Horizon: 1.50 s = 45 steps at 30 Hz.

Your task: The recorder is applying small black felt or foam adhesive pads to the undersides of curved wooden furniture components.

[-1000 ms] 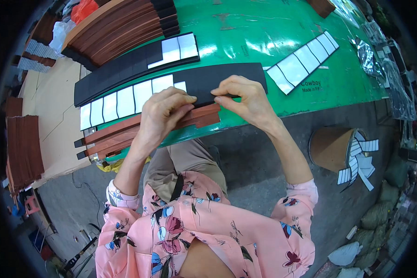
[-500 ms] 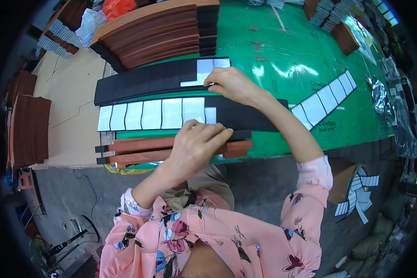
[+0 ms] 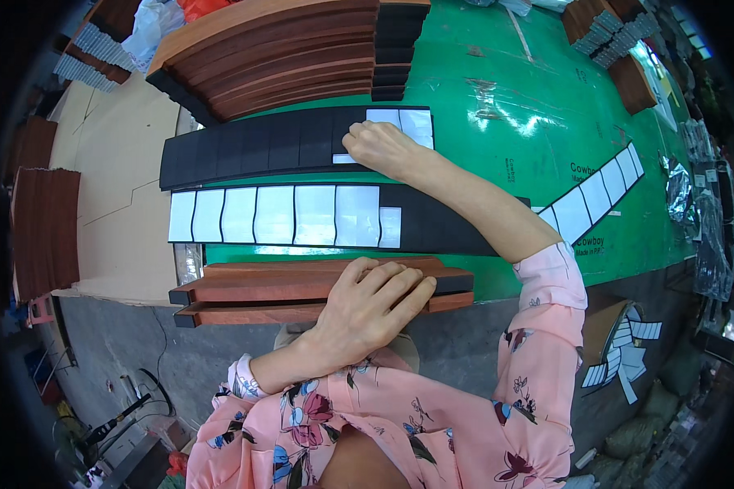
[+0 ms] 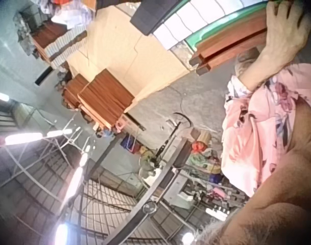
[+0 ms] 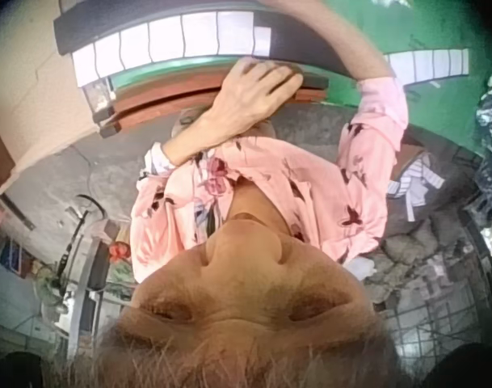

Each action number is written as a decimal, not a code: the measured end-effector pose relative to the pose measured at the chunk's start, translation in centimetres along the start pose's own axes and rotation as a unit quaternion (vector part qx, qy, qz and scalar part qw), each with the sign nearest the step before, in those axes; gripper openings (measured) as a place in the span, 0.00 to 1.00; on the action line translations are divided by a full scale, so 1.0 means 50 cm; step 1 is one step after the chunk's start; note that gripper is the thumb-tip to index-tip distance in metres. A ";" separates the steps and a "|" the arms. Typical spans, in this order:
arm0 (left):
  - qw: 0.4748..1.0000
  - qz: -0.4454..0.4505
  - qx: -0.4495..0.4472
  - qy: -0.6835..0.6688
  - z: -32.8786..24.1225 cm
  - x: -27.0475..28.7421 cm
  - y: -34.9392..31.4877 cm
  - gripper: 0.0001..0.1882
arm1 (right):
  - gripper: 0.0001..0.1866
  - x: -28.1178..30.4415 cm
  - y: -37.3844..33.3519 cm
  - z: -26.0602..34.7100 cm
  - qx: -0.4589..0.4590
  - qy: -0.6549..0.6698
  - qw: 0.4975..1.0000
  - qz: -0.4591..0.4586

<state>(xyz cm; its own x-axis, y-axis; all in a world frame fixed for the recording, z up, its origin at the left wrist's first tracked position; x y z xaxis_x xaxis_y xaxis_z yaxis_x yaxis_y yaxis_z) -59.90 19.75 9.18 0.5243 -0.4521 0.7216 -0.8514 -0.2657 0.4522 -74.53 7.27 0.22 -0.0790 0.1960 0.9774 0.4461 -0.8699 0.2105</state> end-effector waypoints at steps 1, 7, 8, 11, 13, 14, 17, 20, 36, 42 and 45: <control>1.000 0.003 -0.002 0.003 0.001 0.000 0.000 0.18 | 0.03 -0.003 -0.001 0.003 -0.001 0.001 1.000 0.002; 1.000 -0.005 -0.004 -0.002 -0.001 0.001 -0.006 0.18 | 0.02 0.000 -0.006 0.007 0.011 0.002 0.999 -0.031; 1.000 -0.010 -0.004 -0.005 -0.002 0.001 -0.008 0.18 | 0.01 0.002 -0.001 0.003 0.003 0.007 1.000 -0.015; 1.000 -0.018 -0.005 0.000 -0.002 -0.002 -0.003 0.17 | 0.07 0.001 0.007 -0.042 -0.122 0.124 0.984 0.029; 1.000 -0.013 -0.015 -0.007 -0.002 0.001 0.001 0.16 | 0.09 0.032 -0.019 -0.072 -0.227 0.268 0.935 0.056; 1.000 -0.018 -0.013 -0.011 -0.004 0.002 0.002 0.17 | 0.10 0.046 -0.047 -0.076 -0.279 0.362 0.888 0.048; 0.999 -0.033 0.002 -0.024 -0.001 0.006 0.005 0.15 | 0.11 0.115 -0.135 -0.061 -0.367 0.530 0.763 0.033; 0.998 -0.050 0.000 -0.031 0.010 0.002 -0.004 0.14 | 0.13 0.192 -0.238 -0.008 -0.382 0.553 0.740 -0.003; 0.991 -0.106 0.074 0.043 -0.054 -0.027 -0.023 0.14 | 0.13 0.324 -0.411 0.242 -0.272 0.191 0.922 -0.200; 0.989 -0.109 0.089 0.033 -0.055 -0.028 -0.030 0.14 | 0.13 0.316 -0.401 0.250 -0.248 0.079 0.947 -0.186; 0.989 -0.109 0.095 0.029 -0.056 -0.028 -0.030 0.13 | 0.13 0.312 -0.396 0.251 -0.250 0.062 0.948 -0.189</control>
<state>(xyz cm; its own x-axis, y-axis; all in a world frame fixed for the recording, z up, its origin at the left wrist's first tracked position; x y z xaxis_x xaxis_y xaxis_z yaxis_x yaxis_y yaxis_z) -59.34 23.17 8.96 0.6912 -0.3187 0.6486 -0.7021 -0.5089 0.4981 -73.38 33.21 11.06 -0.2668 0.5082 0.8189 -0.1103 -0.8602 0.4979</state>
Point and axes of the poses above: each hand's wrist, its own y-axis towards the middle knuckle, its own x-axis out of the back of the hand, z = x × y, the point moved 4 cm from there along y, towards the middle knuckle, and after that the axes turned 4 degrees about -y, right-handed, at the moved point
